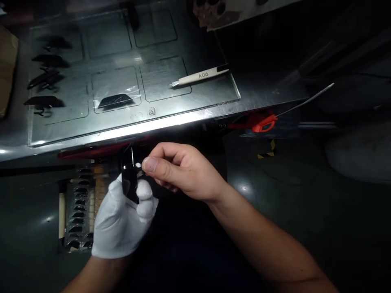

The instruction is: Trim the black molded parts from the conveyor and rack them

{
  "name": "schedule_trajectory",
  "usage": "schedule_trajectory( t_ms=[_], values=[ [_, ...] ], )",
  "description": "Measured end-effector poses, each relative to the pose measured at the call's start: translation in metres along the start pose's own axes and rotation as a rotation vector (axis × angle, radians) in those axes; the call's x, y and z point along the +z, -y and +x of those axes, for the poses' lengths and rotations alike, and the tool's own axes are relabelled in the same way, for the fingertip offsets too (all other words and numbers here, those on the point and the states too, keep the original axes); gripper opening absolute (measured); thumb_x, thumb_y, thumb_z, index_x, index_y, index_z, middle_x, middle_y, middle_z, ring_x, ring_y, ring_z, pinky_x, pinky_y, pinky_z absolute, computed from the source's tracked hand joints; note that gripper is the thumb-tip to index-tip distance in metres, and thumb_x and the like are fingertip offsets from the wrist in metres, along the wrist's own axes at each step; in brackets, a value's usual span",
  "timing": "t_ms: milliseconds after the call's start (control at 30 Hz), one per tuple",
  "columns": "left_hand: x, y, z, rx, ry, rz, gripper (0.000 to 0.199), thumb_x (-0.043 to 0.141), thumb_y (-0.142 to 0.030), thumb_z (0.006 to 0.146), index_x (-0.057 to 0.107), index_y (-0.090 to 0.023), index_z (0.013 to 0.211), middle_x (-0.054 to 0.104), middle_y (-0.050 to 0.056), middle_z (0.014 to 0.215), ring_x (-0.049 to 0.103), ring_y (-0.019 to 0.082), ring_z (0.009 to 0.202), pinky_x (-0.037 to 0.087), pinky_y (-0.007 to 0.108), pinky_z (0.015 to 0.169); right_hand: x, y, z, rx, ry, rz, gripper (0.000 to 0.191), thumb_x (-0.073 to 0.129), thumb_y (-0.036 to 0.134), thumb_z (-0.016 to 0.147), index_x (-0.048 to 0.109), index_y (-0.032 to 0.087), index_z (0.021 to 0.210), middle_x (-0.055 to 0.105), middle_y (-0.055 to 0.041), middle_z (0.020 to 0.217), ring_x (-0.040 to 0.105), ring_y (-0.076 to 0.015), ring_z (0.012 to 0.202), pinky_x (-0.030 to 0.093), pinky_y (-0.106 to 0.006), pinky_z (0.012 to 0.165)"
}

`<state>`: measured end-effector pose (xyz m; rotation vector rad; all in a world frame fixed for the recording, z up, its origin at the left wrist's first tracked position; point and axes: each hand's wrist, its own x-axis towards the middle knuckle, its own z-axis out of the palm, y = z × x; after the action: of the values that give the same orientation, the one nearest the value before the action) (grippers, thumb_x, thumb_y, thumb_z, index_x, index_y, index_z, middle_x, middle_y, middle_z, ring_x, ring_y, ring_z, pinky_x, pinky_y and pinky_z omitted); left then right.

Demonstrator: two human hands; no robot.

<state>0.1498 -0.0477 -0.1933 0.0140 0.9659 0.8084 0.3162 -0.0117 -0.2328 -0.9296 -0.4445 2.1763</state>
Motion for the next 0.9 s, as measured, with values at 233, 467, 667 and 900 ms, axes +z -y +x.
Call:
schedule_trajectory(
  t_ms=[233, 467, 667, 900],
  values=[
    [0.003, 0.008, 0.0, 0.029, 0.027, 0.003, 0.038, 0.052, -0.05, 0.098, 0.074, -0.02, 0.104, 0.074, 0.0, 0.09, 0.068, 0.006, 0.063, 0.056, 0.013, 0.056, -0.001, -0.005, -0.008, -0.035, 0.001, 0.069, 0.031, 0.064, 0.037, 0.1, 0.058, 0.01, 0.087, 0.051, 0.0018, 0.065, 0.044, -0.0035, 0.054, 0.036, -0.013, 0.047],
    [0.005, 0.008, -0.002, 0.027, -0.007, -0.039, 0.036, 0.056, -0.05, 0.095, 0.073, -0.019, 0.103, 0.074, 0.0, 0.087, 0.067, 0.007, 0.062, 0.056, 0.013, 0.054, 0.001, -0.016, -0.008, -0.021, 0.02, 0.102, 0.032, 0.061, 0.039, 0.103, 0.058, 0.011, 0.088, 0.05, 0.0022, 0.065, 0.043, -0.0032, 0.054, 0.036, -0.012, 0.047],
    [0.003, 0.007, -0.008, 0.01, -0.04, -0.06, 0.037, 0.058, -0.052, 0.094, 0.073, -0.019, 0.101, 0.074, 0.0, 0.086, 0.068, 0.007, 0.062, 0.056, 0.013, 0.054, 0.003, -0.018, -0.006, -0.011, 0.022, 0.097, 0.032, 0.061, 0.04, 0.102, 0.058, 0.011, 0.087, 0.049, 0.0023, 0.065, 0.043, -0.0037, 0.054, 0.036, -0.012, 0.047],
    [0.012, 0.003, -0.005, -0.038, -0.118, 0.008, 0.033, 0.055, -0.048, 0.096, 0.074, -0.022, 0.099, 0.074, 0.004, 0.088, 0.072, 0.014, 0.069, 0.057, 0.018, 0.056, 0.005, -0.021, -0.005, 0.082, -0.059, 0.044, 0.039, 0.061, 0.048, 0.1, 0.061, 0.012, 0.084, 0.049, 0.0022, 0.062, 0.042, -0.0045, 0.051, 0.035, -0.013, 0.045]
  ],
)
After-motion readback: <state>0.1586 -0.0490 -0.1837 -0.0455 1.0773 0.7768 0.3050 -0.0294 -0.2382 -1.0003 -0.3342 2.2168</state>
